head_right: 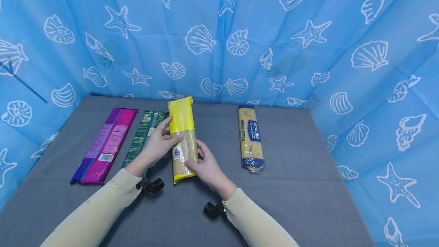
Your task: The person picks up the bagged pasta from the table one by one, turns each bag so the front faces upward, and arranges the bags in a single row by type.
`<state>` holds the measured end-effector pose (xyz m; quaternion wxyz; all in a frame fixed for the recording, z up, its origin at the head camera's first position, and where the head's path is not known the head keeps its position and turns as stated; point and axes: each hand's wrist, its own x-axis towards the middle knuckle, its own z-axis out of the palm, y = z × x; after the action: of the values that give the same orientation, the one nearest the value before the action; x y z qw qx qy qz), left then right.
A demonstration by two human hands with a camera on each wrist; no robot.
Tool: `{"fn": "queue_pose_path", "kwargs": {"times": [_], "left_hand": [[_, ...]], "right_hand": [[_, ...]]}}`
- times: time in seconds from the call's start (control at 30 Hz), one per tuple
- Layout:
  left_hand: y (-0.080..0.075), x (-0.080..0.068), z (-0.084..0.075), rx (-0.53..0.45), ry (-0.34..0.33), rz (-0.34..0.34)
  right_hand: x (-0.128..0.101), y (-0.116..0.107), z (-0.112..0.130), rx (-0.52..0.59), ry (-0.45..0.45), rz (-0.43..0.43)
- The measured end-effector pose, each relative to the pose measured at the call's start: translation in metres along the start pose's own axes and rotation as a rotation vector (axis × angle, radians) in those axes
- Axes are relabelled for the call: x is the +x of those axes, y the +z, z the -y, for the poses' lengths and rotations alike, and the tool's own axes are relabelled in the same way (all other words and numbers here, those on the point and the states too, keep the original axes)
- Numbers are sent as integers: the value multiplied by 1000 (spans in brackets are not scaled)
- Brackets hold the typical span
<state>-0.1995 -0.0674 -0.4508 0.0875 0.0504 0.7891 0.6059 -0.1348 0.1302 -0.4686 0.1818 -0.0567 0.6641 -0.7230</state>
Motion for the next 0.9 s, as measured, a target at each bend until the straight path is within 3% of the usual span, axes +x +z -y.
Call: {"fn": "queue_pose_path", "kwargs": {"times": [0.13, 0.4, 0.67, 0.9], "left_hand": [[-1, -1, -1, 7, 12, 12], [-3, -1, -12, 90, 2, 34], [-6, -7, -34, -120, -70, 144], [-3, -9, -38, -318, -104, 166]], "right_hand": [[0, -3, 4, -51, -31, -16], [-8, -9, 25, -446, -160, -119], [-17, -15, 46, -803, -246, -180], [-19, -17, 50, -1007, -320, -210]]}}
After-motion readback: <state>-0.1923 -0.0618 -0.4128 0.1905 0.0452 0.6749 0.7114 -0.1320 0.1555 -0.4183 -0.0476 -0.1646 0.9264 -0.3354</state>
